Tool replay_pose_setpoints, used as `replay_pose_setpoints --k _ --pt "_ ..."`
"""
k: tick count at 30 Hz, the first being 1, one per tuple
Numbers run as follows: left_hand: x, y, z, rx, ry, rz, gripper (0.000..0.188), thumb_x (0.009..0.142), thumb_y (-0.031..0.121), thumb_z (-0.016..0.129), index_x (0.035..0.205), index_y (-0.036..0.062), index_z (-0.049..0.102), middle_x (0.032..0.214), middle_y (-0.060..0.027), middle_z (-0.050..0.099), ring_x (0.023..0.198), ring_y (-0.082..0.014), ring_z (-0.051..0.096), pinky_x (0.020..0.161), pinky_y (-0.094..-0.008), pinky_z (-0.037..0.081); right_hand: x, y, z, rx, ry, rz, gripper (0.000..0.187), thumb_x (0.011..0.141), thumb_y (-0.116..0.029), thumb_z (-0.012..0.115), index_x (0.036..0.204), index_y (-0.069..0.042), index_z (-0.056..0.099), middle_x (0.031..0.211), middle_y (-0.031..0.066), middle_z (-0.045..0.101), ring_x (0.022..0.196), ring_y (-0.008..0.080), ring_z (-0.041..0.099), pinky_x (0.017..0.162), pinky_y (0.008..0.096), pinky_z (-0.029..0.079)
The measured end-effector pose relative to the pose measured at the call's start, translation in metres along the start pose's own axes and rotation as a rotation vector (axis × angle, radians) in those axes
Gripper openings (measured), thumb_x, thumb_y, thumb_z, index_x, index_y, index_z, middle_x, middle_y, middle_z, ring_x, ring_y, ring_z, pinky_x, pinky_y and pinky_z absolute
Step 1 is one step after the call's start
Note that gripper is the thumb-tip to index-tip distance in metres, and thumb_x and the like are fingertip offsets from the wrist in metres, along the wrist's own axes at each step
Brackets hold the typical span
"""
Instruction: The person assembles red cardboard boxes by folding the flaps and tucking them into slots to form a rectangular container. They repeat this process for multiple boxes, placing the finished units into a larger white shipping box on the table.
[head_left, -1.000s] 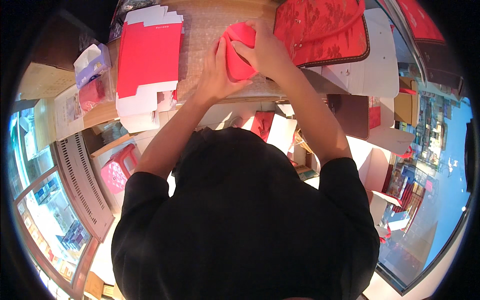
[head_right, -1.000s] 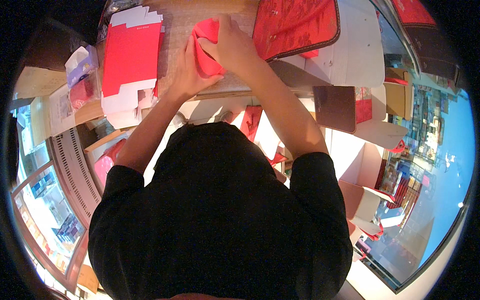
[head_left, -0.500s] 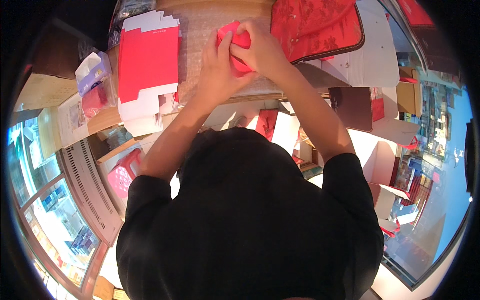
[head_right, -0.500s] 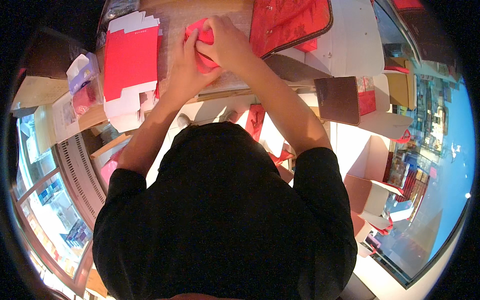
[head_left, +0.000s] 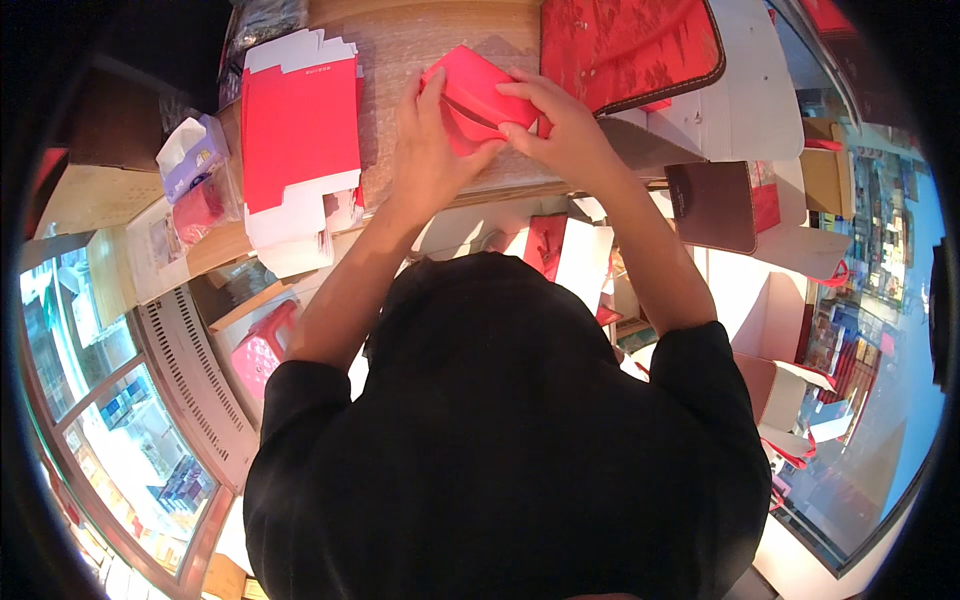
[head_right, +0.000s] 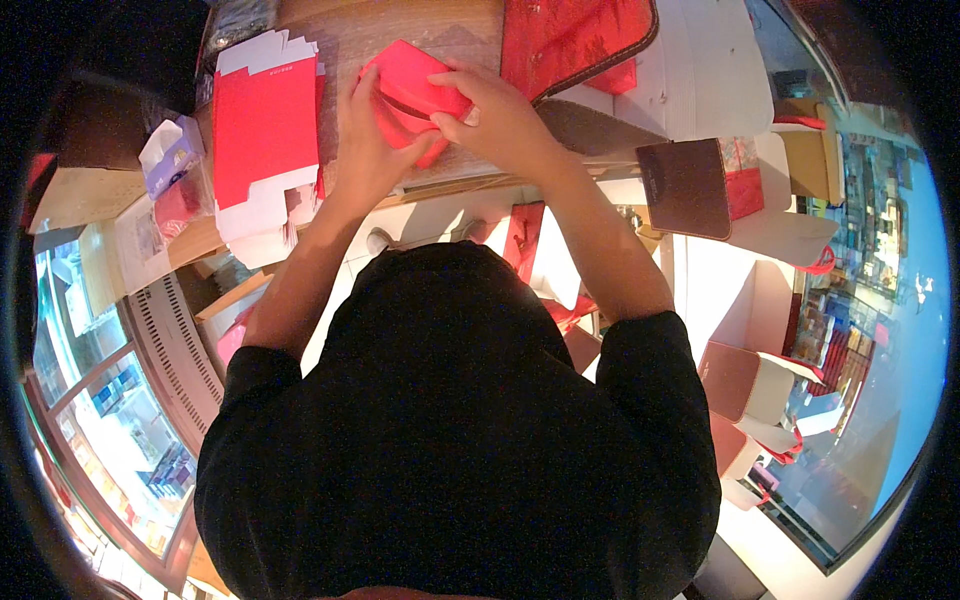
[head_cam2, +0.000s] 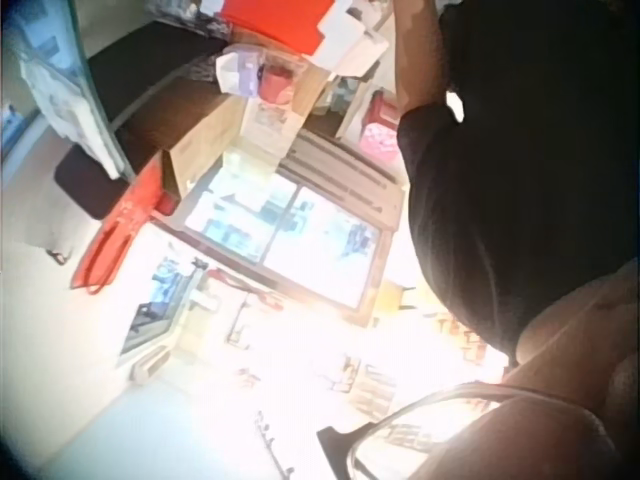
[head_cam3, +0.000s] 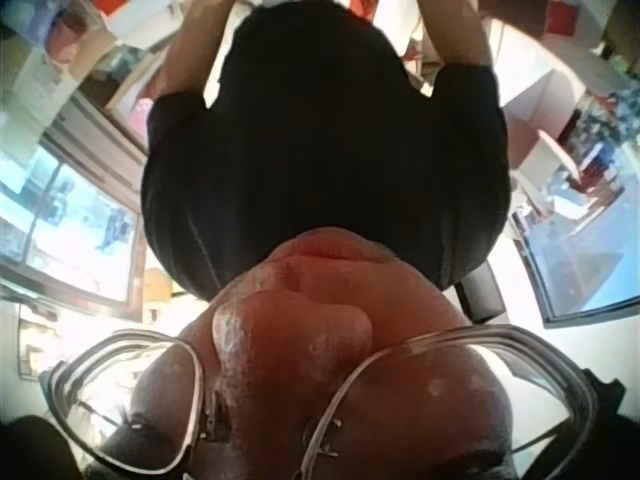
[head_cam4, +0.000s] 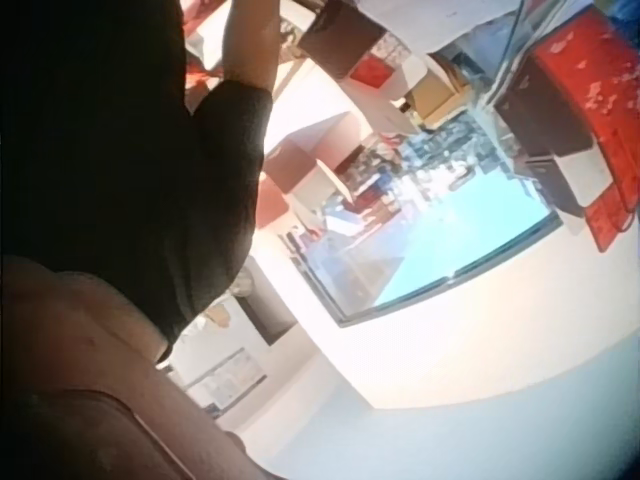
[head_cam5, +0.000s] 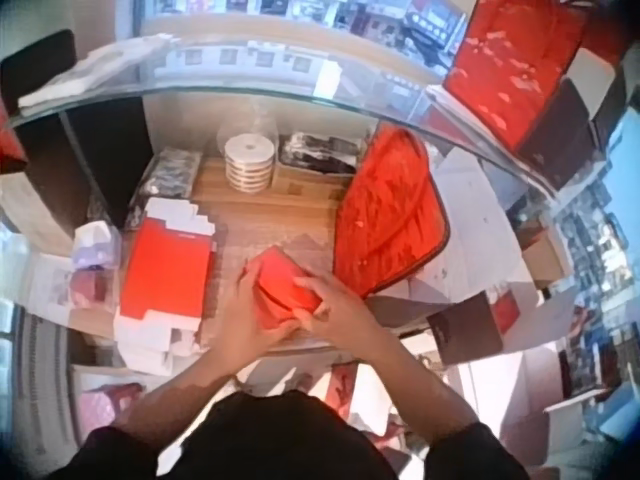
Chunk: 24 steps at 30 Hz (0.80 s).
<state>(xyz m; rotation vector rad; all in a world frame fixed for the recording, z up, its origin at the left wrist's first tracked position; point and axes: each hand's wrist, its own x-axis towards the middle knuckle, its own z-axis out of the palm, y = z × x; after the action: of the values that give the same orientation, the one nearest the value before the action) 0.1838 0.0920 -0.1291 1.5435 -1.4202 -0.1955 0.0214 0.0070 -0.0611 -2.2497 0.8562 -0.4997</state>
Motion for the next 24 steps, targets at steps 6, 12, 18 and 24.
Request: replay_pose_setpoints --k 6,12,18,24 --pt "0.004 -0.007 -0.008 -0.017 -0.071 0.028 0.101 0.065 0.023 0.085 0.143 0.0002 0.025 0.135 -0.0245 0.037 0.121 -0.0409 0.043 0.1 -0.0471 0.04 -0.01 0.018 0.015 -0.043 0.179 -0.136 0.043 0.082 -0.015 0.072 0.122 -0.011 0.06 0.132 0.0148 0.054 0.12 0.0278 0.055 0.097 0.0344 0.045" --pt "0.006 -0.007 -0.01 0.014 -0.073 0.069 0.096 0.069 0.021 0.083 0.143 -0.0013 0.025 0.13 -0.0235 0.043 0.12 -0.0391 0.044 0.099 -0.0447 0.04 -0.012 0.019 0.018 -0.013 0.232 -0.138 0.039 0.082 -0.012 0.072 0.12 -0.011 0.062 0.129 0.0142 0.057 0.118 0.0273 0.056 0.097 0.0347 0.045" --pt "0.006 -0.01 -0.02 -0.092 -0.079 0.028 0.071 0.081 0.021 0.074 0.138 -0.0008 0.038 0.124 -0.0225 0.05 0.112 -0.0365 0.052 0.094 -0.0421 0.044 -0.01 0.031 0.013 -0.056 0.282 -0.206 0.033 0.084 -0.013 0.069 0.117 -0.012 0.065 0.128 0.0119 0.058 0.118 0.028 0.056 0.098 0.0356 0.045" --pt "0.039 -0.02 -0.046 -0.113 -0.232 0.07 0.036 0.089 0.015 0.065 0.124 0.0114 0.06 0.123 -0.0188 0.056 0.108 -0.0309 0.058 0.09 -0.036 0.047 -0.01 0.04 0.008 -0.078 0.259 -0.27 0.027 0.085 -0.019 0.068 0.112 -0.015 0.067 0.127 0.0099 0.059 0.12 0.0288 0.054 0.099 0.0371 0.045"
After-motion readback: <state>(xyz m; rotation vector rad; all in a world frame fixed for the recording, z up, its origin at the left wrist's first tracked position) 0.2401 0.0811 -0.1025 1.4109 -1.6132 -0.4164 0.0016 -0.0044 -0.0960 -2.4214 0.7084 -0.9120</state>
